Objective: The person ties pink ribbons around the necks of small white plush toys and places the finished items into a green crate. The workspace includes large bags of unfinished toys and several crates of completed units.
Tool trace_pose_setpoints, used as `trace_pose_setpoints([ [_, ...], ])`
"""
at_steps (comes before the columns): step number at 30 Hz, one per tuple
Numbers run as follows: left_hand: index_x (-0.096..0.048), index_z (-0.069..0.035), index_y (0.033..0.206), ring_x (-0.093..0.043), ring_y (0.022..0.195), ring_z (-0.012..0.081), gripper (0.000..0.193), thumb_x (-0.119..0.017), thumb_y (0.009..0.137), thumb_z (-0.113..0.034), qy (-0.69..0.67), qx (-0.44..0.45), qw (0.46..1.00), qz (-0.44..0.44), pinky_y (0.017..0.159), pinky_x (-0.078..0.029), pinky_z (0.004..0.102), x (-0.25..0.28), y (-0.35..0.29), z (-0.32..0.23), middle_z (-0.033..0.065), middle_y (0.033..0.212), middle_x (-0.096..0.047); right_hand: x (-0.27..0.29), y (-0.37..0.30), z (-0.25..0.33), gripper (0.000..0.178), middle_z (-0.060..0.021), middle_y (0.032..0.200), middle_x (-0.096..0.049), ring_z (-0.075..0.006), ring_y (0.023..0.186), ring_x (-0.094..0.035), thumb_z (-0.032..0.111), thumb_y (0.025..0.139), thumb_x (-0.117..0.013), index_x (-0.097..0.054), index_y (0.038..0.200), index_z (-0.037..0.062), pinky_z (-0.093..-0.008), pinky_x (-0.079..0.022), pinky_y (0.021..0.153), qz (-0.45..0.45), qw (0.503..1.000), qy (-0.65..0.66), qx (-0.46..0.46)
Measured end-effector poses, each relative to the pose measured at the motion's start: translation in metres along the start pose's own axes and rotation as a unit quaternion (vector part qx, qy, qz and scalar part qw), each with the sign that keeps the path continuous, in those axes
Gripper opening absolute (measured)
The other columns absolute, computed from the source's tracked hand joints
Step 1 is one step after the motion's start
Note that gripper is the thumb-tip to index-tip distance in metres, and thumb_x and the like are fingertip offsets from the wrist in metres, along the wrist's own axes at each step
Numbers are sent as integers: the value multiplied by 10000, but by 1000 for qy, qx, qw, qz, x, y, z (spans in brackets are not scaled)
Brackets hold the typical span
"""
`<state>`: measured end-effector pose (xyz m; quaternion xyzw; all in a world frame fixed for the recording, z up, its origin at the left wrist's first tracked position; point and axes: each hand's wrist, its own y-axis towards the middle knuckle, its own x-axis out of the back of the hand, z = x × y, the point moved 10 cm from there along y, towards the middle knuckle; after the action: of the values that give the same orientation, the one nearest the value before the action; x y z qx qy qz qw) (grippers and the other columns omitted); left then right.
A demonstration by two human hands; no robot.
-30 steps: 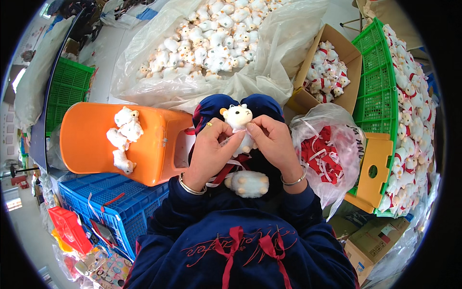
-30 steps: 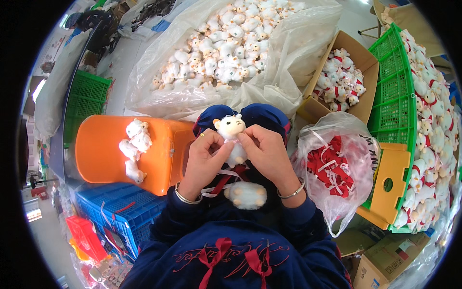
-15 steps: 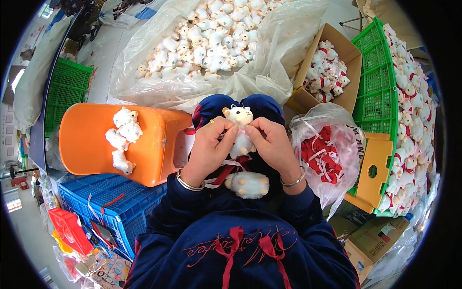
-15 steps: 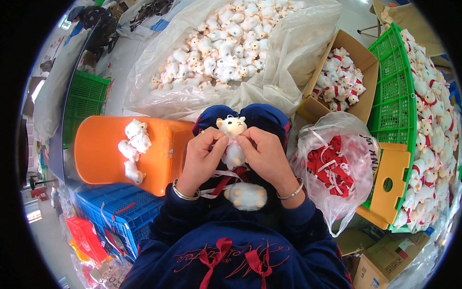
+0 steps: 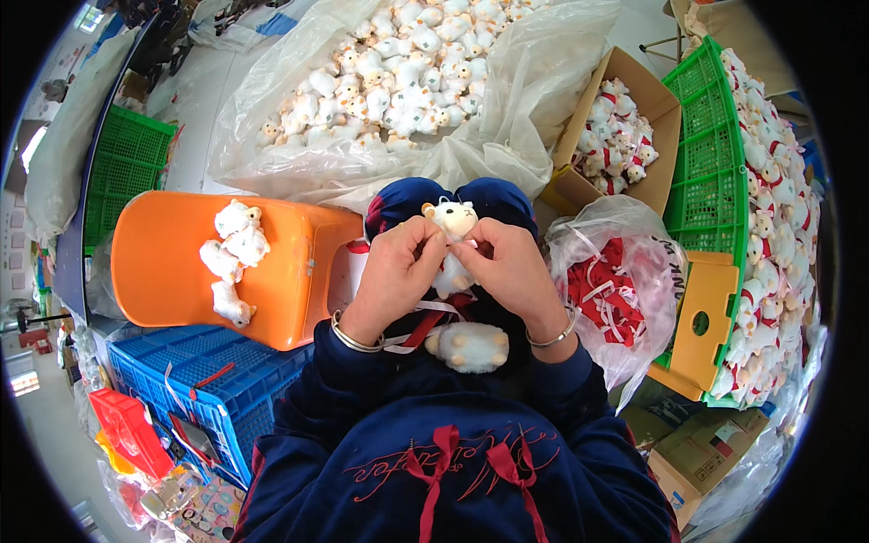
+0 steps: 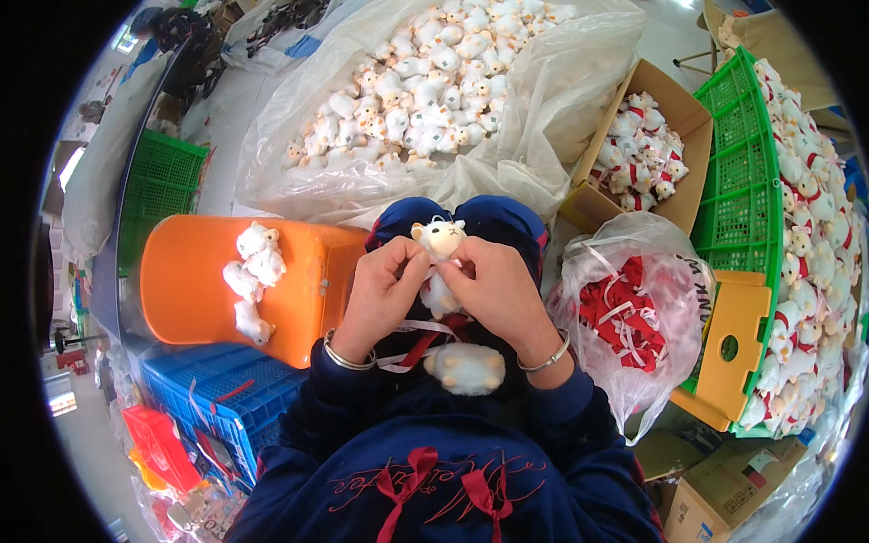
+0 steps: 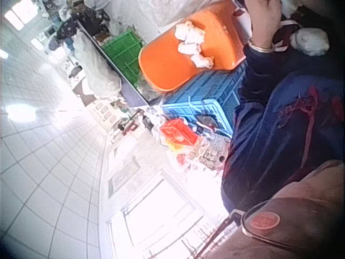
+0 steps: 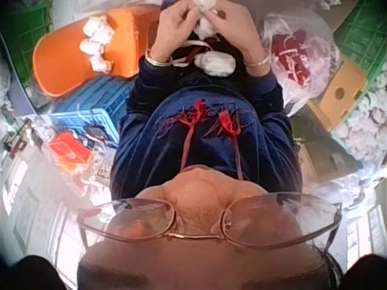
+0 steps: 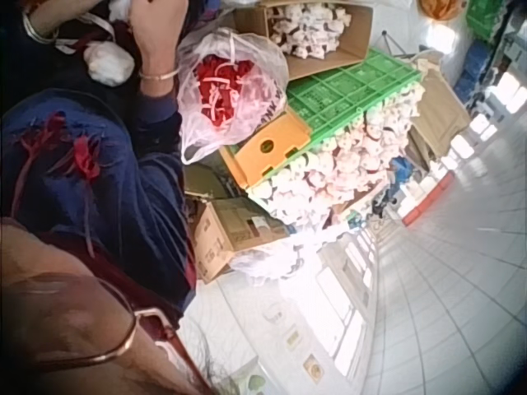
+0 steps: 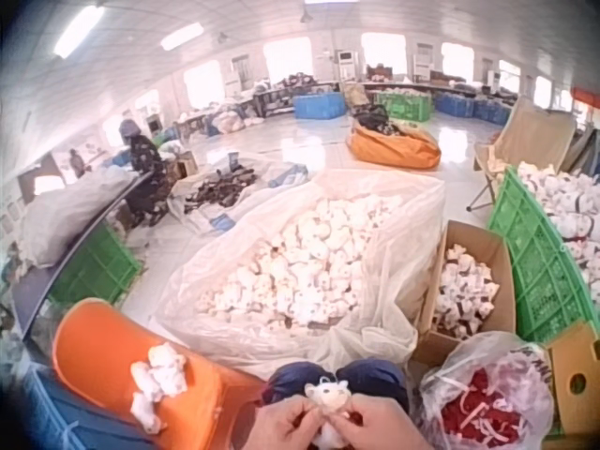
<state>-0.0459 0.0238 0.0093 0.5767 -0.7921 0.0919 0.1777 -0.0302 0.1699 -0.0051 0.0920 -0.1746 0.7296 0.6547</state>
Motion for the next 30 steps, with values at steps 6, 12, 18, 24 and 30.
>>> trace_pose_setpoints([
  [6, -640, 11, 894, -556, 721, 35, 202, -579, 1033, -123, -169, 174, 969, 45, 650, -478, 225, -5, -10, 31, -17, 778, -629, 1, -2, -15, 333, -21, 667, -587, -71, 629, -506, 259, 1013, -619, -641, 843, -26, -290, -434, 566, 25, 991, 122, -46],
  [12, -654, 4, 917, -569, 738, 41, 158, -626, 1012, -119, -49, 101, 992, 53, 654, -476, 219, -6, -18, 15, -10, 784, -634, -1, -2, -17, 339, -13, 697, -585, -58, 662, -502, 259, 1045, -578, -649, 883, -30, -275, -434, 593, 35, 972, 222, -66],
  [18, -656, 4, 924, -554, 736, 23, 149, -654, 1000, -124, -153, 126, 979, 54, 658, -467, 205, -19, -30, 16, -28, 795, -642, 0, -2, -12, 245, -16, 712, -595, -56, 674, -506, 193, 989, -626, -652, 914, -39, -263, -438, 604, 14, 990, 135, -31],
  [24, -677, 16, 904, -550, 714, 30, 200, -691, 975, -171, -46, 209, 959, 185, 629, -455, 220, -25, -31, 15, -22, 767, -664, 1, -2, -20, 232, -26, 711, -601, -67, 660, -505, 188, 979, -632, -657, 922, -36, -278, -444, 595, 10, 990, 136, -42],
  [30, -662, 40, 904, -565, 664, 94, 287, -682, 969, -238, 74, 141, 987, 27, 604, -459, 281, 10, -3, -8, 68, 714, -649, 2, -3, -15, 250, -59, 688, -617, -78, 642, -516, 205, 979, -642, -657, 923, -39, -292, -448, 585, 9, 992, 121, -39],
])
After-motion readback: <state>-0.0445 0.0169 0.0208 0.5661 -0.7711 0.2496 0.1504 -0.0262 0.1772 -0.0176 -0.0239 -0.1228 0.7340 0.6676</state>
